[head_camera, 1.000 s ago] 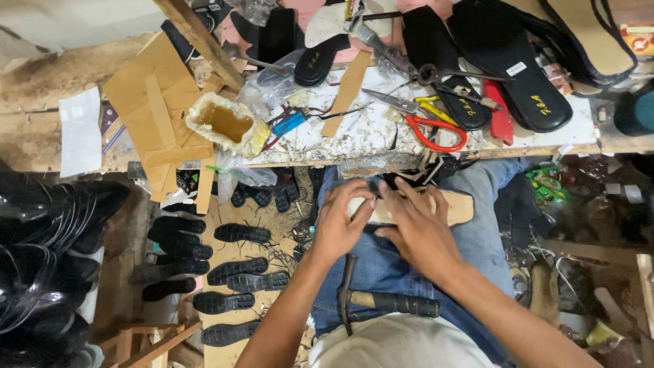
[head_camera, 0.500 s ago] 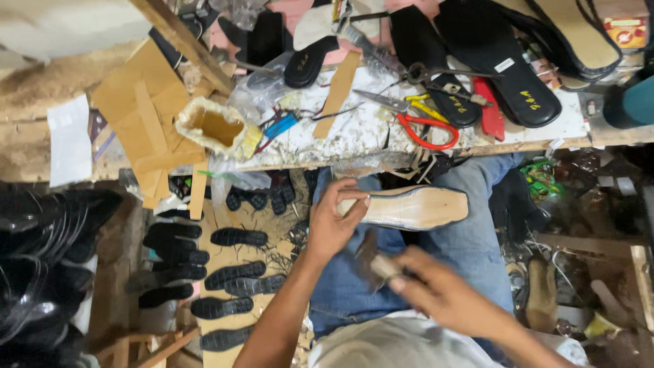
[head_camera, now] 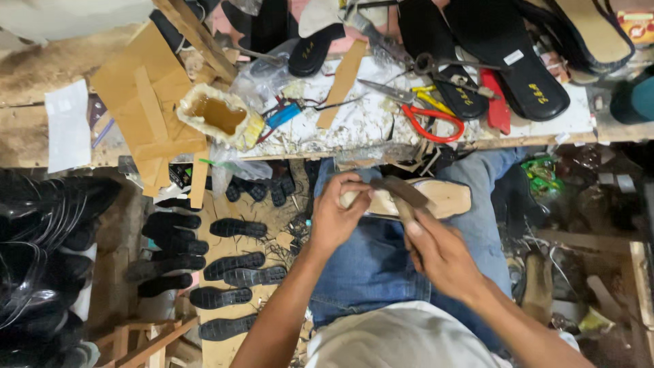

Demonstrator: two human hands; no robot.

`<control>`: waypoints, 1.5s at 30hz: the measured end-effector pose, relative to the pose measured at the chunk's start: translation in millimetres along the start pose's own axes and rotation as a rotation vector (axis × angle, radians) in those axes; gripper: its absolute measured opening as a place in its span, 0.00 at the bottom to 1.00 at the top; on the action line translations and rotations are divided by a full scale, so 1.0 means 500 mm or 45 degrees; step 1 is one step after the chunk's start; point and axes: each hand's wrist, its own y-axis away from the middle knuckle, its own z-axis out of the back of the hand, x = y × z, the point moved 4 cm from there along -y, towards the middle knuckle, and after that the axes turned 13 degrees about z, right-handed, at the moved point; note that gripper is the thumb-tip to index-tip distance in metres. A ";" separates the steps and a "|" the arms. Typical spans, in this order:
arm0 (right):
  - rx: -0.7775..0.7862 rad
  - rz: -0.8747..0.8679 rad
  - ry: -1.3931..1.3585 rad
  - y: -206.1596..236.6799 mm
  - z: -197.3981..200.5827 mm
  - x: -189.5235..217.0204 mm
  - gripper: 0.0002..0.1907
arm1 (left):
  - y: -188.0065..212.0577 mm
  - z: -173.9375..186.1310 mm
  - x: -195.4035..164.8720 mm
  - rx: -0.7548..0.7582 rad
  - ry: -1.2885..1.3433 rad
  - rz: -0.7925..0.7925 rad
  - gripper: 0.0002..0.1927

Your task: The person assembles a shoe by attaching a black sole to a wooden shoe last. They use pliers to trim excess material, a hammer to secure the sole, and repeatedly check the fit and alignment. The person handles multiple soles and lasts, selecting and positioning them for assembly.

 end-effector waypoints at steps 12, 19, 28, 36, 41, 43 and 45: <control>-0.216 0.146 -0.290 -0.008 0.011 0.039 0.21 | 0.008 0.002 -0.021 -0.026 -0.093 -0.278 0.21; -0.275 0.565 -0.340 -0.003 -0.010 0.056 0.16 | 0.009 -0.012 -0.002 -0.098 -0.103 -0.398 0.21; -0.207 0.331 -0.276 -0.009 -0.012 0.047 0.26 | 0.008 -0.014 0.006 -0.080 -0.061 -0.408 0.22; -0.139 -0.055 -0.110 0.005 -0.041 -0.033 0.29 | 0.016 -0.004 -0.039 -0.066 -0.217 -0.389 0.19; 0.088 0.610 0.065 0.022 0.003 0.025 0.17 | 0.026 0.010 -0.113 -0.108 -1.034 -0.689 0.28; 0.376 0.709 0.232 0.037 0.012 0.051 0.21 | 0.028 -0.006 -0.126 0.125 -0.960 -0.580 0.30; 0.694 0.389 0.466 0.042 -0.002 0.044 0.26 | 0.035 -0.038 -0.142 0.257 -0.921 -0.622 0.30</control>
